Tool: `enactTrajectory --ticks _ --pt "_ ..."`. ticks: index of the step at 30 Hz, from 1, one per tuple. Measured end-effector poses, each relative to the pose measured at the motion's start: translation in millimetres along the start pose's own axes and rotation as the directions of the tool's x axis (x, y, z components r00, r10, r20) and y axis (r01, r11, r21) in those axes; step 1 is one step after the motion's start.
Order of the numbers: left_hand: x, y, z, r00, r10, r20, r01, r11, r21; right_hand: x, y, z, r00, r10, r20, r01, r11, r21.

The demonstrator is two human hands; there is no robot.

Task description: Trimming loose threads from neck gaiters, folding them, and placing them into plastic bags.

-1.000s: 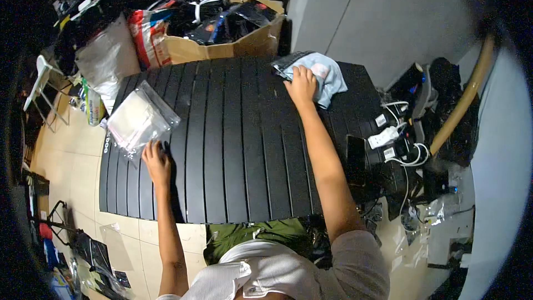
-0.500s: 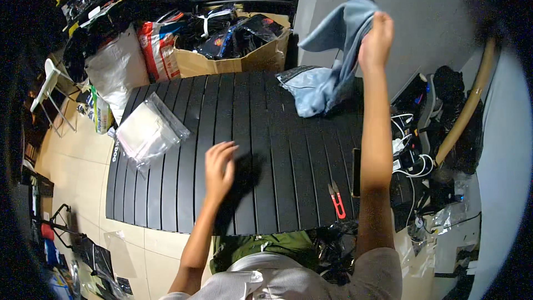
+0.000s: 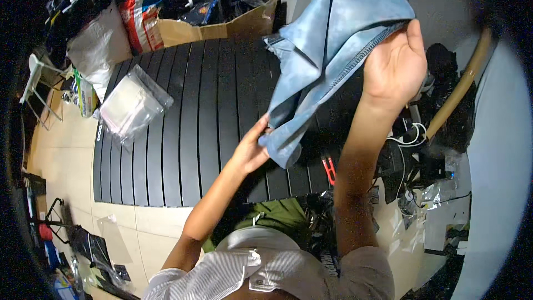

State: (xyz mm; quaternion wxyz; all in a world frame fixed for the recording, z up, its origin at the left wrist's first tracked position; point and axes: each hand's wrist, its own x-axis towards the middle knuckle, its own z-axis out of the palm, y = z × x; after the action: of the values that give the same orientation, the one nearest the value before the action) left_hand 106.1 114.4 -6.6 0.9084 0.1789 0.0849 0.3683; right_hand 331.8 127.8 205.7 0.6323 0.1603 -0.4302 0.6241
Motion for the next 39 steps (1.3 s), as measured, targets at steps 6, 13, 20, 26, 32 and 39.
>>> enactTrajectory --ticks 6,13,20,26,32,39 --pt "-65 88 -7 0.934 0.324 -0.154 -0.171 0.779 0.603 -38 12 -49 0.983 -0.06 -0.171 0.058 0.998 -0.015" --pt "-139 123 6 0.956 0.281 0.081 0.049 -0.429 0.902 -66 46 -48 0.645 -0.61 -0.46 0.0 0.601 -0.799" --pt "-209 185 14 0.851 0.514 0.105 -0.014 -0.179 0.984 -121 71 -36 0.753 -0.498 -0.43 -0.256 0.38 -0.889" --pt "-189 145 -66 0.513 0.758 -0.403 0.044 0.446 0.894 -190 75 -71 0.705 -0.266 -0.658 -0.71 -0.274 -0.649" --pt "-193 119 -99 0.393 0.88 -0.267 0.303 0.15 0.941 -240 79 -9 0.58 -0.094 -0.809 -0.631 -0.68 -0.373" --pt "-188 118 -95 0.316 0.913 -0.256 0.547 0.045 0.836 -278 87 -14 0.566 -0.241 -0.788 -0.538 -0.833 -0.132"
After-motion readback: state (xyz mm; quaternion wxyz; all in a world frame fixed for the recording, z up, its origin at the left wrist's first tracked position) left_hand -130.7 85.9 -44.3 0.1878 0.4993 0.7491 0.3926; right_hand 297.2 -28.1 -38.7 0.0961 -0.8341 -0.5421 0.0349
